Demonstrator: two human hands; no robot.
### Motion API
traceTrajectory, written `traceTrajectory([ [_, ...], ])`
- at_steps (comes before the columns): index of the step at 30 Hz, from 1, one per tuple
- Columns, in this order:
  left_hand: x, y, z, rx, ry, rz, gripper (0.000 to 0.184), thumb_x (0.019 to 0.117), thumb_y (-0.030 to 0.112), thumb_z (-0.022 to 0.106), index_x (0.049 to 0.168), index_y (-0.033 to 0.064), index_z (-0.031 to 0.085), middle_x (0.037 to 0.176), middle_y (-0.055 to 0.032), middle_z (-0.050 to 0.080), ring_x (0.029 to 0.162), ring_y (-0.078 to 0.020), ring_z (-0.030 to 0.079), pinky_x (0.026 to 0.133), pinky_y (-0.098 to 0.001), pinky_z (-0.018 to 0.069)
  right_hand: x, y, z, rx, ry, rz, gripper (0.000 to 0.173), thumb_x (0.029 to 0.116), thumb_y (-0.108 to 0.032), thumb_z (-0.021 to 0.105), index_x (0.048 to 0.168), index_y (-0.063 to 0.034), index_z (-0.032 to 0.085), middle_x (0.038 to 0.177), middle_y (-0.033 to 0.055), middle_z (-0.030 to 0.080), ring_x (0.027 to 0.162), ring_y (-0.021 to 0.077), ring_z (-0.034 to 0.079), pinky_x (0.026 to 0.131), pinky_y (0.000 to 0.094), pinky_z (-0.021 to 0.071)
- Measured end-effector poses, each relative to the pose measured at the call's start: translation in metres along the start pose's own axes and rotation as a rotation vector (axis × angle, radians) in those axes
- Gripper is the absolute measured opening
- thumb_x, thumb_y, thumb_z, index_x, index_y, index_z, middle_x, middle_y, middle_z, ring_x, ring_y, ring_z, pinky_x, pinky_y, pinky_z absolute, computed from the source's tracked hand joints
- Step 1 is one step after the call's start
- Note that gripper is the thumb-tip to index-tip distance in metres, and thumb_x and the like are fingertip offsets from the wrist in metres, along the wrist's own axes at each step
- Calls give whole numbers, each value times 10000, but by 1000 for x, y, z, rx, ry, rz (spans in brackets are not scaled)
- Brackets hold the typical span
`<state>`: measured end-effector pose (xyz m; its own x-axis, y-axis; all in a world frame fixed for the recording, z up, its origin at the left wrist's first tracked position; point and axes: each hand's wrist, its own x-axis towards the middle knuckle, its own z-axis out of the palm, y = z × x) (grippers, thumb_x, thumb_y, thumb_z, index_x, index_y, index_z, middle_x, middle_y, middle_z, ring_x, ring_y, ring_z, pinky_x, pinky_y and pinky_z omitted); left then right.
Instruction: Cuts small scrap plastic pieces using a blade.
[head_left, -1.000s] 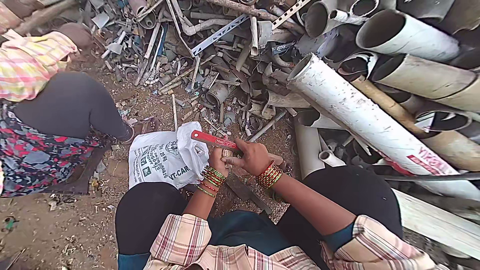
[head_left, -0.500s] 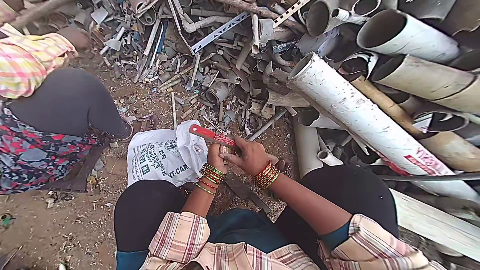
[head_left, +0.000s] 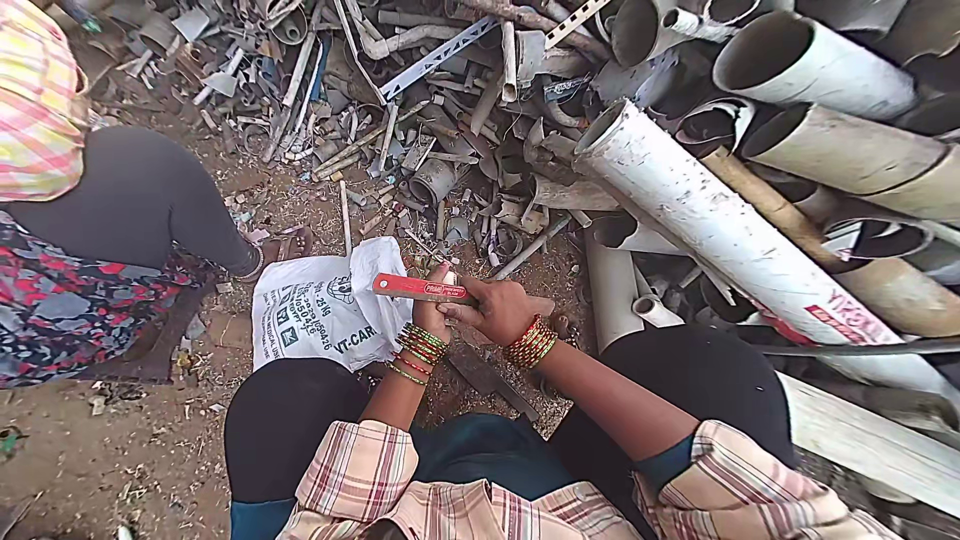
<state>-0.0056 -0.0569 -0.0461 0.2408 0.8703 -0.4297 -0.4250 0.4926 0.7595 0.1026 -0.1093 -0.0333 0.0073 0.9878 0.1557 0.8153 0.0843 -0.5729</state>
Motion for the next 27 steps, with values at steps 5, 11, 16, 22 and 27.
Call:
traceTrajectory([
  [5, -2, -2, -3, 107, -43, 1, 246, 1085, 115, 322, 1025, 86, 558, 782, -1, 584, 703, -76, 593, 674, -252, 518, 2, 2, -5, -7, 37, 30, 666, 855, -607, 686, 941, 52, 653, 706, 169, 634, 645, 361, 661, 557, 528, 486],
  [11, -1, -8, -10, 140, -71, 44, 252, 1088, 117, 316, 1040, 74, 560, 810, -7, 584, 740, -79, 600, 720, -263, 524, 1, 6, -2, -1, -21, 41, 755, 828, -693, 647, 969, 49, 662, 721, 170, 640, 654, 362, 660, 561, 534, 485],
  [16, 0, 2, -8, -62, -97, -91, 273, 1061, 76, 339, 921, 119, 569, 704, 9, 614, 610, -61, 607, 596, -215, 525, 2, -1, -9, 7, -40, 63, 722, 821, -662, 696, 985, 41, 656, 728, 167, 637, 666, 361, 658, 568, 534, 483],
  [22, 0, 3, -6, -107, -105, -128, 277, 1047, 35, 338, 914, 119, 566, 702, 2, 614, 601, -72, 607, 586, -219, 527, 1, -4, -8, -4, -5, 88, 676, 839, -613, 720, 992, 43, 665, 744, 183, 653, 684, 377, 670, 587, 548, 492],
  [27, 2, -2, -6, -89, -144, -22, 299, 1065, 63, 377, 901, 139, 615, 703, 29, 641, 611, -41, 622, 596, -199, 530, 0, 0, -2, -9, 30, 25, 628, 887, -570, 681, 918, 58, 669, 679, 172, 626, 614, 360, 646, 544, 526, 477],
])
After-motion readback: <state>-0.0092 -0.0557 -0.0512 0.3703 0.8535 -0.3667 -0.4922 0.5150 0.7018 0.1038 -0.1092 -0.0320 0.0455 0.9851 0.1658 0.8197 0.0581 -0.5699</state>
